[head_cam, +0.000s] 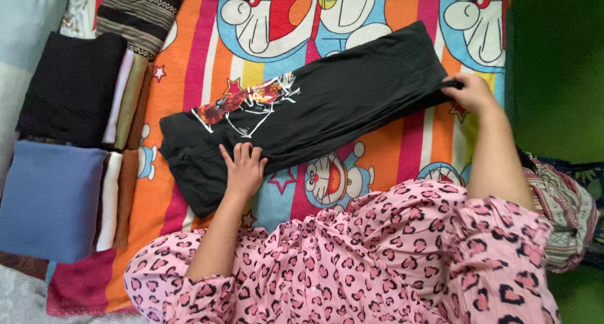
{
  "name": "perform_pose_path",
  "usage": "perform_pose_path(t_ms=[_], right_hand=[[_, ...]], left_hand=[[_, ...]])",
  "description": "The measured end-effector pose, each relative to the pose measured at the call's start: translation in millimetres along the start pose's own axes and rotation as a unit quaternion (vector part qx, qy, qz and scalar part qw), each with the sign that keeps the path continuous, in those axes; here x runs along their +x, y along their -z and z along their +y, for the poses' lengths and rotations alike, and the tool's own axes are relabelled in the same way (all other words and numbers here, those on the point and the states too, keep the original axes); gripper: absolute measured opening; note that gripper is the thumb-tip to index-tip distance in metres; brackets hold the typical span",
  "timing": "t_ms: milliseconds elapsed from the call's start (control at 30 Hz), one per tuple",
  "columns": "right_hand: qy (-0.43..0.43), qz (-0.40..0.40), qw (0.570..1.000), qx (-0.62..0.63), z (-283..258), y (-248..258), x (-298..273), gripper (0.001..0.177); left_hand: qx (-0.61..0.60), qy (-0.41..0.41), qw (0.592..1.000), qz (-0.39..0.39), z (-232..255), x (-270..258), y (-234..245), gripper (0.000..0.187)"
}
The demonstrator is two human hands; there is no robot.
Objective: The person folds two black garments on a bed with a colorful Doraemon-patterned sheet. They first fold a plain black top, then a black t-shirt with a graphic print, smoothing and aligning each piece before stacking them with other folded items.
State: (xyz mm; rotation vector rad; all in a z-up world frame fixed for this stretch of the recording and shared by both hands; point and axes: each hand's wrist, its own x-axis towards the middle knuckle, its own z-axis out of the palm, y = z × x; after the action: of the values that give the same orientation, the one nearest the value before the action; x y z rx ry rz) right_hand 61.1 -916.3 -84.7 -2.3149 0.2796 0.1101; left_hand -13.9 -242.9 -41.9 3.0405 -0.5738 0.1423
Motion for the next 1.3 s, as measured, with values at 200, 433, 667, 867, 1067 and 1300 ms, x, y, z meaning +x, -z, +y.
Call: perform_pose_path(t_ms=[200,433,667,867,1067,1300], right_hand=[[0.011,0.279,0.938,-0.203,-32,-84,11,0.038],[0.003,0.377,0.905,-0.198,-21,-97,14,0.044],[-0.096,0.248,0.944,-0.195,-11,-76,23,0.033],[0.078,0.44,0.825,-0.346,-94,-78,0,0.041],[0.339,0.147,0.916,-0.158,-286,-177,-61,0.029],[0.165,-0.174,0.967,0.086,-406,-372,-97,0.078]], left_hand=[[-0.059,0.022,0.994,0.085,1,-7,-21,0.04],[-0.14,0.066,0.986,0.066,-5,-8,-30,0.033],[-0.158,0.062,0.985,0.04,-5,3,-13,0.043],[-0.113,0.107,0.987,-0.031,-81,-20,46,0.068],[-0.218,0.319,0.922,0.016,-169,-63,11,0.085],[-0.232,0.395,0.887,0.058,-179,-63,-26,0.083]])
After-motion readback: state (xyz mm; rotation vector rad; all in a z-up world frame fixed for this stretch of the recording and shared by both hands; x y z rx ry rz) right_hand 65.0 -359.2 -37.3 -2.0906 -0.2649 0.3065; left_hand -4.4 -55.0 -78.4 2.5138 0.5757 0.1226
